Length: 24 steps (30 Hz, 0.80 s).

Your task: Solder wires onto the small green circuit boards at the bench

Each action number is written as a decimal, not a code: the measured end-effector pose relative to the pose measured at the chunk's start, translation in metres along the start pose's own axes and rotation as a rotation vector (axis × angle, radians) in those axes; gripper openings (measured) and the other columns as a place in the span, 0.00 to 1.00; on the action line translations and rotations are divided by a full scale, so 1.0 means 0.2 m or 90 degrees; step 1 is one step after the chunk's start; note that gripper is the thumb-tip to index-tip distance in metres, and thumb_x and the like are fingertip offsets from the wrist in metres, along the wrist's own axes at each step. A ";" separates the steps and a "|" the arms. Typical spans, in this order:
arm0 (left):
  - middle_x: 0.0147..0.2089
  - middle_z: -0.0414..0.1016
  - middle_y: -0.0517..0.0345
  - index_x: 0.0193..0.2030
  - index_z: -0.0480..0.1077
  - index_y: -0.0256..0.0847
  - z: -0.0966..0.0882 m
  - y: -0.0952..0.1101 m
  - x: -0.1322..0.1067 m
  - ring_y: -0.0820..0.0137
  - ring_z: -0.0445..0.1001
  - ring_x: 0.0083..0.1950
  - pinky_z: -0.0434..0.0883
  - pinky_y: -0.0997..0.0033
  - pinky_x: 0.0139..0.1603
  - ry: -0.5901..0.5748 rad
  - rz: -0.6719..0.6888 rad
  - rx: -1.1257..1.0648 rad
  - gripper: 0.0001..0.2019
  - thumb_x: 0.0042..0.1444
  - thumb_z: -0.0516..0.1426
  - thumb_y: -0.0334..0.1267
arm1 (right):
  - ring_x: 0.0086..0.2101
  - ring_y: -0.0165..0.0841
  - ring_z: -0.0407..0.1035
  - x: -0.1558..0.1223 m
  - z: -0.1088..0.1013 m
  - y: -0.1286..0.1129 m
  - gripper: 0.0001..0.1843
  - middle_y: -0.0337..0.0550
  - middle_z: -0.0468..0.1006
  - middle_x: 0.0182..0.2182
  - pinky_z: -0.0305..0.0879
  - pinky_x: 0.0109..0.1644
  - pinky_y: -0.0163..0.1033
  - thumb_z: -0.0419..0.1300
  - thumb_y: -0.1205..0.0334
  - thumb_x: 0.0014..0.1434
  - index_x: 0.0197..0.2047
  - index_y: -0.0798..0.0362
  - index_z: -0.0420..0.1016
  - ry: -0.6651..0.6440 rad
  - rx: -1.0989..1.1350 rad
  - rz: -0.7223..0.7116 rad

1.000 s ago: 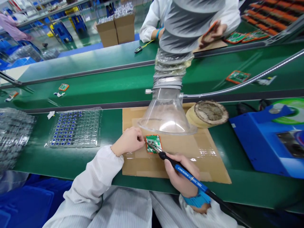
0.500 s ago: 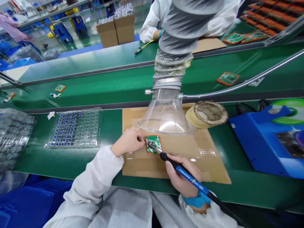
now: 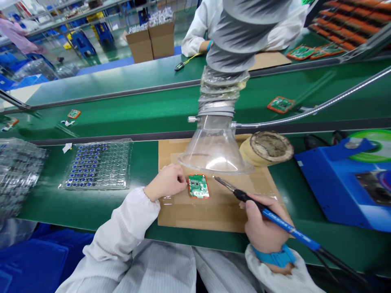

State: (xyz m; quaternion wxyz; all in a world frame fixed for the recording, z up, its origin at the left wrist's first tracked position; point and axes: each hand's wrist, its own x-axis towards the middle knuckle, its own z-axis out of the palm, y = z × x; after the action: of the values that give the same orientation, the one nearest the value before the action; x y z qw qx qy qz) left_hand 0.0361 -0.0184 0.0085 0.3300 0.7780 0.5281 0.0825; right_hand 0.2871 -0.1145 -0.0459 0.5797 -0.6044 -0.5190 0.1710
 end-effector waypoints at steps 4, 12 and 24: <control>0.33 0.74 0.58 0.22 0.71 0.39 0.01 -0.01 -0.02 0.66 0.70 0.42 0.67 0.68 0.43 -0.015 0.019 0.004 0.11 0.55 0.60 0.30 | 0.26 0.35 0.74 0.06 0.00 0.01 0.09 0.42 0.78 0.28 0.69 0.31 0.39 0.66 0.56 0.61 0.38 0.53 0.78 0.002 -0.006 0.033; 0.37 0.77 0.57 0.28 0.69 0.39 -0.03 -0.08 -0.04 0.68 0.74 0.42 0.69 0.69 0.44 -0.029 -0.014 -0.179 0.06 0.55 0.60 0.32 | 0.26 0.36 0.73 0.07 0.01 0.00 0.19 0.43 0.77 0.25 0.69 0.32 0.40 0.64 0.44 0.61 0.36 0.55 0.78 -0.022 -0.023 0.051; 0.57 0.77 0.39 0.44 0.68 0.38 -0.23 -0.43 0.11 0.60 0.79 0.56 0.77 0.65 0.51 0.324 -0.088 -0.730 0.14 0.58 0.62 0.45 | 0.34 0.45 0.76 0.06 0.01 0.02 0.35 0.50 0.79 0.30 0.70 0.39 0.45 0.63 0.26 0.52 0.35 0.54 0.78 -0.098 -0.049 0.142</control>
State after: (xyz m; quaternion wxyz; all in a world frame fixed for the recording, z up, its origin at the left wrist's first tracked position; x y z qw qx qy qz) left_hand -0.0422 0.0398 -0.0138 0.5632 0.3978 0.5111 0.5132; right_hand 0.2931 -0.1023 -0.0455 0.4917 -0.6653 -0.4979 0.2603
